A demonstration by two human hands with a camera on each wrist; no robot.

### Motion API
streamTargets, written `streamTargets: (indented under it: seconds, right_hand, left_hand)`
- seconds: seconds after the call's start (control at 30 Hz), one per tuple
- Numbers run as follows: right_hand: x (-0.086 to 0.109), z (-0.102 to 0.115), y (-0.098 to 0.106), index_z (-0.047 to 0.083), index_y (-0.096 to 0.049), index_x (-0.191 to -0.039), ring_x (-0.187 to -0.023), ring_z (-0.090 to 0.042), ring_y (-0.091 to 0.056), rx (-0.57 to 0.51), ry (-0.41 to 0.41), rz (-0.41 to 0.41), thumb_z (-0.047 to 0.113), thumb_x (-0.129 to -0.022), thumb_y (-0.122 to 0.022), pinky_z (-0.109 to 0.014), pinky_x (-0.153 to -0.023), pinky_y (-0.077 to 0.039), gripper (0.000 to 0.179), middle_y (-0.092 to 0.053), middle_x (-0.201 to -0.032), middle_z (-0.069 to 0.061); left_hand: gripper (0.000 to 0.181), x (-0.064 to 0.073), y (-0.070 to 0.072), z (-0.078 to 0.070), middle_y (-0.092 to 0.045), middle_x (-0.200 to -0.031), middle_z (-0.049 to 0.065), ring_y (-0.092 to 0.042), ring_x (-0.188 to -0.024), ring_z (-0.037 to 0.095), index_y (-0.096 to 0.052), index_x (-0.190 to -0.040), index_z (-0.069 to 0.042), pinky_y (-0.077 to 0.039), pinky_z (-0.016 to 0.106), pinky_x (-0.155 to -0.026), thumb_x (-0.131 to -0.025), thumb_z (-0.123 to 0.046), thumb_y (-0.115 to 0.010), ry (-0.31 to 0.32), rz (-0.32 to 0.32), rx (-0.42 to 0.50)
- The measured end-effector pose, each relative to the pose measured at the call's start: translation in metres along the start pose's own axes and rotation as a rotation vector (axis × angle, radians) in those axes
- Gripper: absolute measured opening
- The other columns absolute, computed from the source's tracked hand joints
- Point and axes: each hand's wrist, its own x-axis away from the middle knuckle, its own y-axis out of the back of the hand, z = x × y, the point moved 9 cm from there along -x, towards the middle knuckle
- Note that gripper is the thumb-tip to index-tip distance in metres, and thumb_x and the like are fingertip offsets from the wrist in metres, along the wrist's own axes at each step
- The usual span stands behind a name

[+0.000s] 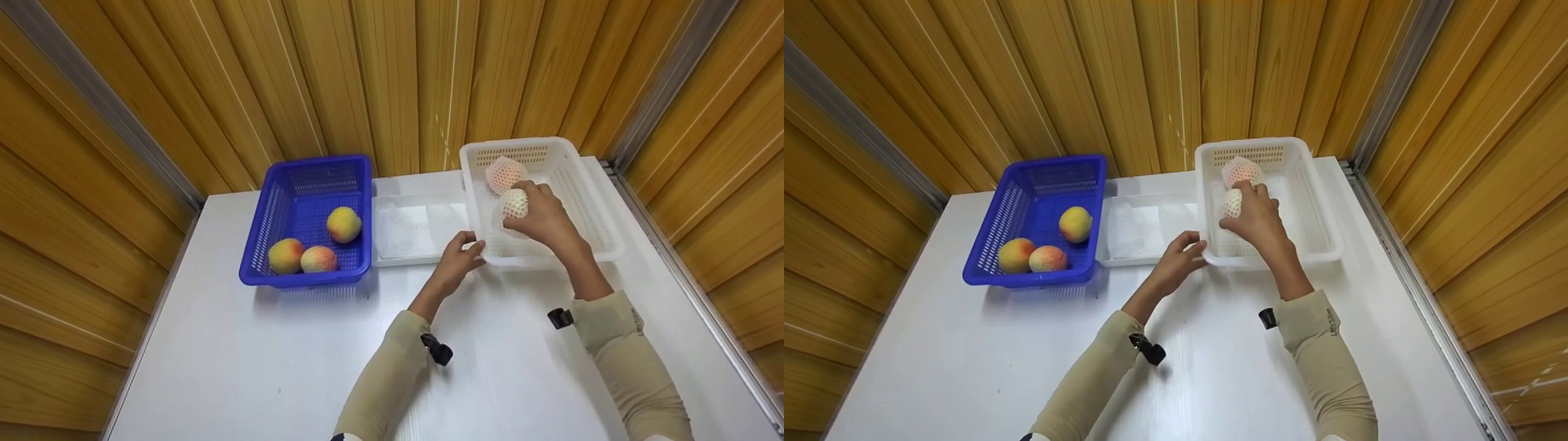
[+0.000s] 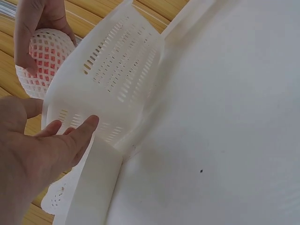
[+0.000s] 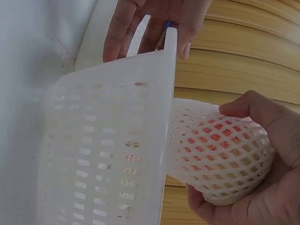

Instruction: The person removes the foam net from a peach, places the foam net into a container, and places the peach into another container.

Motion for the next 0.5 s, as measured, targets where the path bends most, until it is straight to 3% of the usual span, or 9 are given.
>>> streamTargets:
  seconds: [0.13, 0.27, 0.5]
  right_hand:
    - [0.008, 0.008, -0.004, 0.004, -0.039, -0.149, -0.11, -0.045, -0.053, 0.003, 0.003, 0.004, 0.017, -0.082, -0.077, -0.062, -0.089, -0.051, 0.078, -0.042, -0.137, -0.03]
    - [0.015, 0.014, -0.008, 0.007, -0.041, -0.148, -0.111, -0.046, -0.051, 0.009, 0.02, -0.008, 0.018, -0.082, -0.077, -0.062, -0.088, -0.051, 0.076, -0.042, -0.139, -0.029]
    - [0.027, 0.032, -0.02, 0.008, -0.046, -0.146, -0.115, -0.048, -0.048, 0.009, 0.098, -0.034, 0.016, -0.079, -0.076, -0.06, -0.09, -0.048, 0.074, -0.043, -0.142, -0.026]
  left_hand:
    - [0.036, 0.006, 0.008, -0.003, -0.054, -0.134, 0.014, -0.062, -0.12, 0.029, -0.051, -0.135, 0.002, -0.057, 0.031, -0.096, -0.105, -0.017, -0.054, 0.011, 0.003, -0.028]
    - [0.036, 0.014, 0.02, -0.013, -0.053, -0.139, 0.015, -0.061, -0.12, 0.026, -0.052, -0.136, 0.001, -0.056, 0.034, -0.098, -0.105, -0.017, -0.055, -0.031, -0.003, -0.108]
    - [0.037, 0.034, 0.044, -0.035, -0.053, -0.146, 0.012, -0.058, -0.129, 0.026, -0.052, -0.14, -0.007, -0.052, 0.035, -0.103, -0.106, -0.021, -0.053, -0.127, -0.039, -0.456]
